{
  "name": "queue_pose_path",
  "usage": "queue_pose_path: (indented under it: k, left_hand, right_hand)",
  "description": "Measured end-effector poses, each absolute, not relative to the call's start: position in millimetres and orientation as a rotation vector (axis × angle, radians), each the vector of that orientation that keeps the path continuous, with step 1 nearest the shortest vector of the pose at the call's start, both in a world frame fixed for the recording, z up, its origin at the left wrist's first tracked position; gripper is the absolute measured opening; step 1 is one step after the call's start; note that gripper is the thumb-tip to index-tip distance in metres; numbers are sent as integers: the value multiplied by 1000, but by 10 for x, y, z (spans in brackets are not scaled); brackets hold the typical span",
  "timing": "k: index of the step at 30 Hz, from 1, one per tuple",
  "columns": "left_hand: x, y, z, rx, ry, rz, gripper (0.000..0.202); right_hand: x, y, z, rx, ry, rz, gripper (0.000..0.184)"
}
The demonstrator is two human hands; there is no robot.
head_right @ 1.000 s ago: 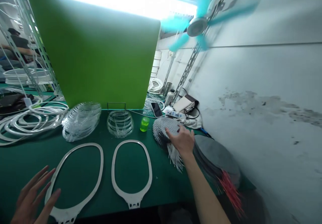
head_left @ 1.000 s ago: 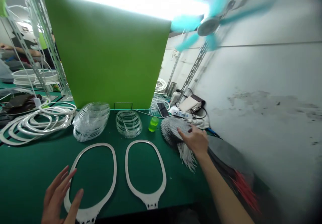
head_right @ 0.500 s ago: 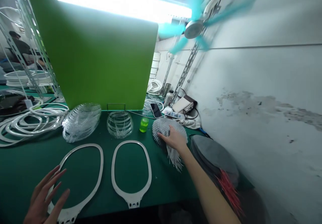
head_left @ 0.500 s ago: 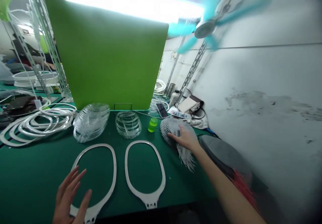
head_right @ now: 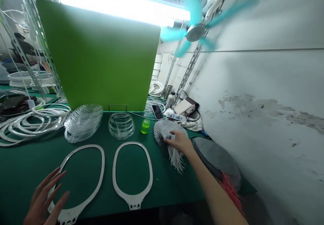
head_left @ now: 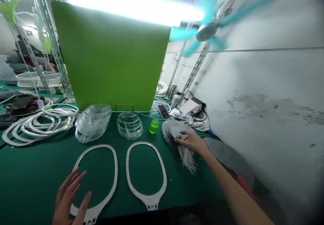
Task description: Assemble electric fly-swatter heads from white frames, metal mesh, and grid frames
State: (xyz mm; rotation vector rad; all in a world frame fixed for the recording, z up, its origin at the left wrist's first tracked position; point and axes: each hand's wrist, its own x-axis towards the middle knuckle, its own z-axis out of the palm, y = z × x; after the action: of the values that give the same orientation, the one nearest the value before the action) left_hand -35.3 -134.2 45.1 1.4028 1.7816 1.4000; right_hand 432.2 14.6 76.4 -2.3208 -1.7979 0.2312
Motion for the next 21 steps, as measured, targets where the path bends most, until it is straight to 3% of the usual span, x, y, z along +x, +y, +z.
queue_pose_path:
  k: [11,16,21]
  left_hand:
    - [-309,-1372,429,1387,1788,1310,40]
    - [-271,-1410,508,1376,1766,1320,39]
    - [-263,-1447,549,1363,1747,1332,39]
  right_hand:
    - [4569,136,802,-2189,-1778,454,74]
    - [4588,74,884,-2091,-1783,529,68]
    - [4708,-100,933,-2196,-1592,272,65]
